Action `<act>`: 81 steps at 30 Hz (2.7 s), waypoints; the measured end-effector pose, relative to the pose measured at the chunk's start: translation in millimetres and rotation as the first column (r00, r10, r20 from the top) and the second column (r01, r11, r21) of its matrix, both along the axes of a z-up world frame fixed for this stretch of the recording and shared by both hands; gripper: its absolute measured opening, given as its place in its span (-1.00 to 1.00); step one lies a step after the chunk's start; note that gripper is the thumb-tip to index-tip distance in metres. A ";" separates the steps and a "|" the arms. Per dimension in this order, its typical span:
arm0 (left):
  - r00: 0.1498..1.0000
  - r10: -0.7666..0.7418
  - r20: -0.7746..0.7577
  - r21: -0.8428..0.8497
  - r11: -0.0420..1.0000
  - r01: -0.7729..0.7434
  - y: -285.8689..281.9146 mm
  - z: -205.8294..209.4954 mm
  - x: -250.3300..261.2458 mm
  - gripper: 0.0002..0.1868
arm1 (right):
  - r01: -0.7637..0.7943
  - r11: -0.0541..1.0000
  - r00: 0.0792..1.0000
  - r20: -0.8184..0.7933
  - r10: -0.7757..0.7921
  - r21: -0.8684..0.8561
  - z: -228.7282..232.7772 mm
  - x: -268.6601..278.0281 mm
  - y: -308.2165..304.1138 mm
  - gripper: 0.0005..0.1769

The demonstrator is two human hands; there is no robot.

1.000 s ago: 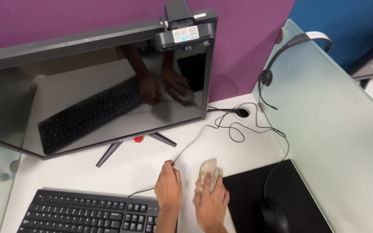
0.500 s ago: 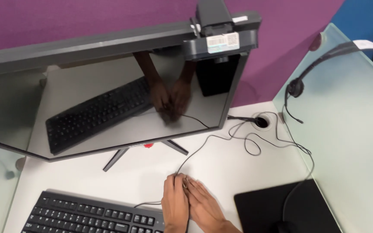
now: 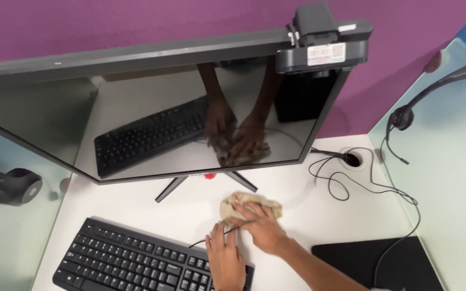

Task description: Wiping down office equipment including a headset, keyboard, mousepad, and desk surface with a cloth.

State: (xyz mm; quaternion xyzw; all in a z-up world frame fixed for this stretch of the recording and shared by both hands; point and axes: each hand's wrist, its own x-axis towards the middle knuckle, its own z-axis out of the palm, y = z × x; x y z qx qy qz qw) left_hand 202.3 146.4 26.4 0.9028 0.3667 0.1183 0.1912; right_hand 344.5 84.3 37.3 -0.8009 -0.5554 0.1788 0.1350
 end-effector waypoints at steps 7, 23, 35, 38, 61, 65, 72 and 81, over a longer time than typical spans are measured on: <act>0.979 -0.039 -0.201 -0.050 0.998 0.029 -40.9 14.4 -24.5 -0.52 | 0.017 0.998 0.999 -0.044 -0.014 0.066 -8.2 -50.4 -72.4 -0.23; 0.899 -0.231 -0.372 -0.066 0.973 0.222 -100.0 9.0 -137.0 -0.23 | 0.225 0.973 0.973 -0.047 -0.227 -0.058 -16.6 -161.1 -147.5 -0.18; 0.962 -0.111 -0.248 -0.013 0.994 0.112 -100.6 19.4 -188.3 -0.26 | 0.387 0.901 0.920 0.024 -0.390 -0.197 47.1 -248.0 -165.6 -0.32; 0.990 -0.046 -0.133 0.060 0.997 0.054 -103.0 -29.7 -212.6 -0.21 | 0.434 0.886 0.901 0.094 -0.424 -0.160 26.2 -246.2 -163.8 -0.33; 0.893 -0.449 0.021 -0.113 0.887 0.448 -61.7 -53.1 -293.0 -0.23 | 0.747 0.657 0.644 0.136 -0.753 0.102 -56.9 -313.7 -182.1 -0.38; 0.887 -0.462 0.012 -0.060 0.885 0.462 -73.3 -67.9 -297.4 -0.25 | 0.639 0.741 0.704 0.230 -0.672 0.208 -74.4 -356.9 -163.0 -0.31; 0.824 -0.563 -0.062 -0.103 0.825 0.556 -92.1 -89.3 -294.9 -0.28 | 0.648 0.731 0.745 0.020 -0.667 0.216 -70.2 -377.1 -177.6 -0.38; 0.840 -0.542 0.006 0.039 0.840 0.541 -62.6 -89.5 -303.1 -0.27 | 0.711 0.682 0.591 0.378 -0.712 0.171 -115.4 -400.3 -131.8 -0.27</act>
